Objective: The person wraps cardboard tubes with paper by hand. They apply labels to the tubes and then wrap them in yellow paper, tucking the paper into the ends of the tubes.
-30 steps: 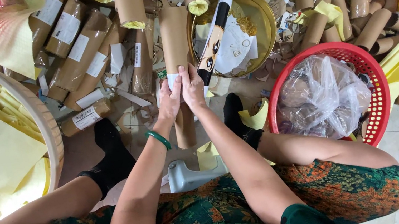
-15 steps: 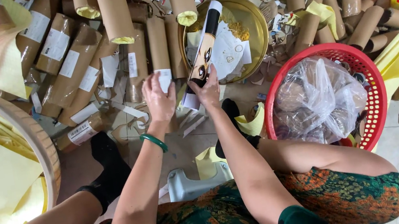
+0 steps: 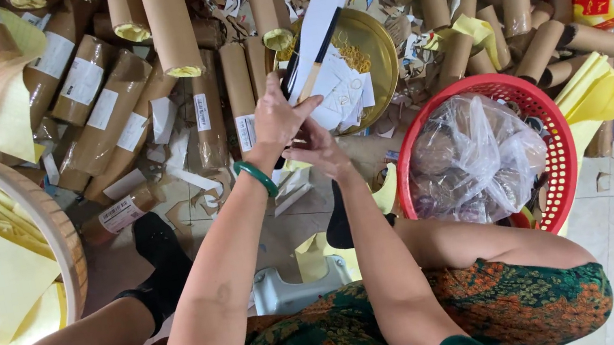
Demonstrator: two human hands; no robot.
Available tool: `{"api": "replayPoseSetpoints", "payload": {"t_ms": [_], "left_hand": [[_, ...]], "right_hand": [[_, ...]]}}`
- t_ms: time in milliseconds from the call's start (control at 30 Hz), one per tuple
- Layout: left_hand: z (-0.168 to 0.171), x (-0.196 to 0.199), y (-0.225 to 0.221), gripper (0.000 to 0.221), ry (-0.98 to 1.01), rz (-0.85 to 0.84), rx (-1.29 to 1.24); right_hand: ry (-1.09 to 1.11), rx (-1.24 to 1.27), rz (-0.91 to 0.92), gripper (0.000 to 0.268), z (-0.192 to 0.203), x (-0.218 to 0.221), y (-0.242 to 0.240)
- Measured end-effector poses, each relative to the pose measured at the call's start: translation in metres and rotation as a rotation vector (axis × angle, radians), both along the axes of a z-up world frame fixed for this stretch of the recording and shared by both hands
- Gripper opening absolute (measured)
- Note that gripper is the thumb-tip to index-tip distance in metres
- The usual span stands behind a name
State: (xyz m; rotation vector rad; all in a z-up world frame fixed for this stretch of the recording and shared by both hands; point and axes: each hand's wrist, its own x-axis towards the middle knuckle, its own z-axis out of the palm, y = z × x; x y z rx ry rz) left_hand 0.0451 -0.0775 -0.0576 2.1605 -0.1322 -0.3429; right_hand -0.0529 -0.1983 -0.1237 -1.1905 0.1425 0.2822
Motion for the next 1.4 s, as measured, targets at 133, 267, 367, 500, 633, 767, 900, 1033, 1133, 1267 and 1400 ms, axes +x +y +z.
{"api": "replayPoseSetpoints", "payload": {"t_ms": [133,267,367,500,633,767,900,1033,1133,1267,1400], "left_hand": [[-0.008,0.003,0.022,0.104,0.021,-0.043,-0.027],[0.011,-0.013,0.043,0.1,0.336,-0.048,-0.293],[0.013,-0.028,0.049,0.104,0.277,-0.131,-0.233],[0.032,-0.035,0.059,0.104,0.293,-0.196,0.045],[0.007,-0.039,0.072,0.102,0.28,-0.226,0.192],[0.014,-0.039,0.087,0.117,0.362,-0.372,0.319],[-0.058,-0.046,0.122,0.126,0.323,-0.644,0.332],[-0.002,-0.042,0.127,0.114,0.491,-0.599,0.2],[0.041,-0.039,0.122,0.096,0.707,-0.272,-0.176],[0.055,-0.02,0.111,0.042,0.581,-0.088,-1.016],[0.123,0.014,0.091,0.023,0.532,0.302,-1.346]], "right_hand": [[-0.035,-0.43,0.027,0.045,0.003,0.02,-0.035],[-0.253,-0.615,-0.33,0.02,0.09,0.034,-0.012],[-0.406,-0.713,-0.413,0.013,0.129,0.034,0.004],[-0.491,-0.941,-0.325,0.009,0.13,0.032,0.007],[-0.569,-1.049,-0.251,0.012,0.104,0.034,0.005],[-0.547,-1.171,-0.376,0.013,0.074,0.034,-0.021],[-0.611,-1.322,-0.725,0.012,0.081,0.033,-0.046],[-0.426,-1.213,-0.802,0.007,0.055,0.039,-0.078],[-0.167,-0.981,-0.788,0.006,0.07,0.044,-0.074],[-0.284,-0.743,-0.753,0.022,0.088,0.05,-0.054],[-0.164,-0.257,-0.481,0.014,0.12,0.043,-0.028]]}}
